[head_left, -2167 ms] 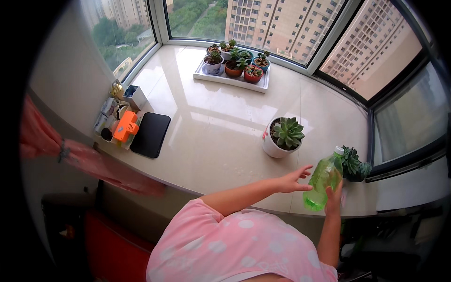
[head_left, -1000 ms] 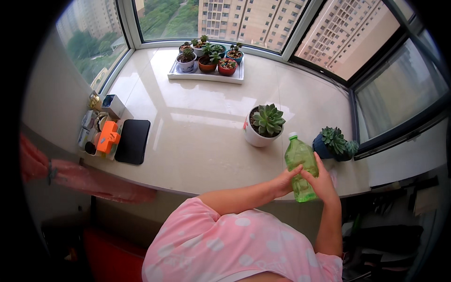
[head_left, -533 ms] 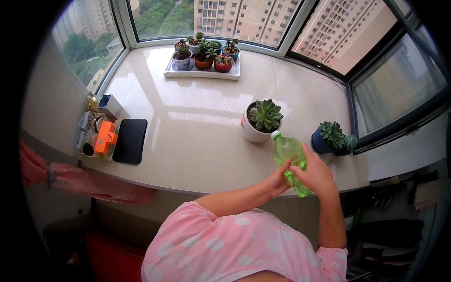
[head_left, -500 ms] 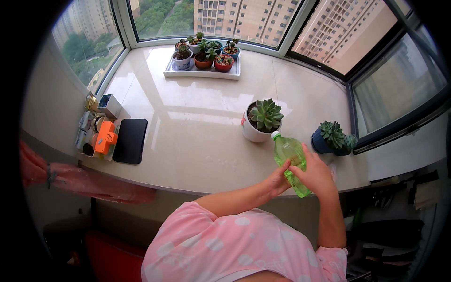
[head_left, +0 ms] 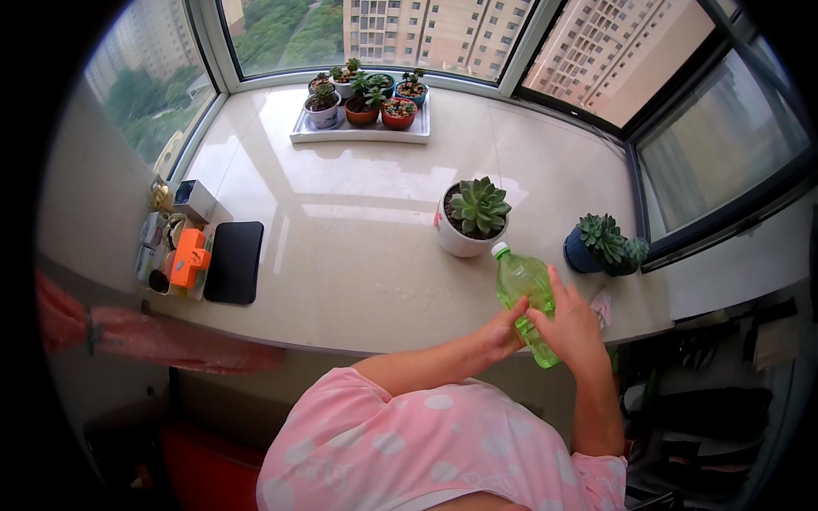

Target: The person pours water from a green plastic bottle into several potted succulent plants on a windowsill and then wipes the windowsill surface with a cloth.

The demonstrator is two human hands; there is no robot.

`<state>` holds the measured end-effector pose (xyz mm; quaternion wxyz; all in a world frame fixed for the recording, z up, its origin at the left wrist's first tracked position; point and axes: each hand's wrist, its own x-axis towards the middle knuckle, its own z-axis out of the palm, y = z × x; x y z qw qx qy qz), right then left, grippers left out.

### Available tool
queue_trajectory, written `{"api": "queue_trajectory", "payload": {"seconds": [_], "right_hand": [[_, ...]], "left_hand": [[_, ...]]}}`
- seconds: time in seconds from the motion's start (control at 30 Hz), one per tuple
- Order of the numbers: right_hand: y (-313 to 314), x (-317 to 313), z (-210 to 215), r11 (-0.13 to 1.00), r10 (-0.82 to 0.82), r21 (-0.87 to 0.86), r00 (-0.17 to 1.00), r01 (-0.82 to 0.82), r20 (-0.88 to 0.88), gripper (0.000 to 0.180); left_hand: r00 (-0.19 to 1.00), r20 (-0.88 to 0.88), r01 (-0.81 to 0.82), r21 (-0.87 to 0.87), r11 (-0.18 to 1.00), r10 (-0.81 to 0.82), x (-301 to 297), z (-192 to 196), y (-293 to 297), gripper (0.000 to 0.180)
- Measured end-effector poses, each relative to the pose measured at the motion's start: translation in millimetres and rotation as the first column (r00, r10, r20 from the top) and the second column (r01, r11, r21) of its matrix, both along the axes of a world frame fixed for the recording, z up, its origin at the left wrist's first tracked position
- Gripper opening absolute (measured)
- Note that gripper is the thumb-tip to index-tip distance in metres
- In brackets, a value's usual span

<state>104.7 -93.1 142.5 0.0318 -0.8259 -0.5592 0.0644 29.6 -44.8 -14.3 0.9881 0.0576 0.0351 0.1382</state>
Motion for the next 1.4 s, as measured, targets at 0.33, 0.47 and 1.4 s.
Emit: {"api": "queue_trajectory", "payload": {"seconds": [0.33,0.47,1.4], "right_hand": [[-2,1,3,1.000,0.007,0.026,1.000,-0.006,-0.029,0.079],[0,1,3,1.000,0.011,0.016,0.999,-0.010,-0.035,0.078],[13,-7,2,0.996,0.090,0.020,0.995,-0.089,-0.043,0.078]], "left_hand": [[0.999,-0.041,-0.028,0.011,1.000,0.028,-4,10,-1,0.069],[0.999,-0.033,-0.018,-0.003,1.000,0.018,-4,6,0,0.069],[0.995,-0.068,-0.068,0.008,0.998,0.068,-18,8,5,0.078]]}}
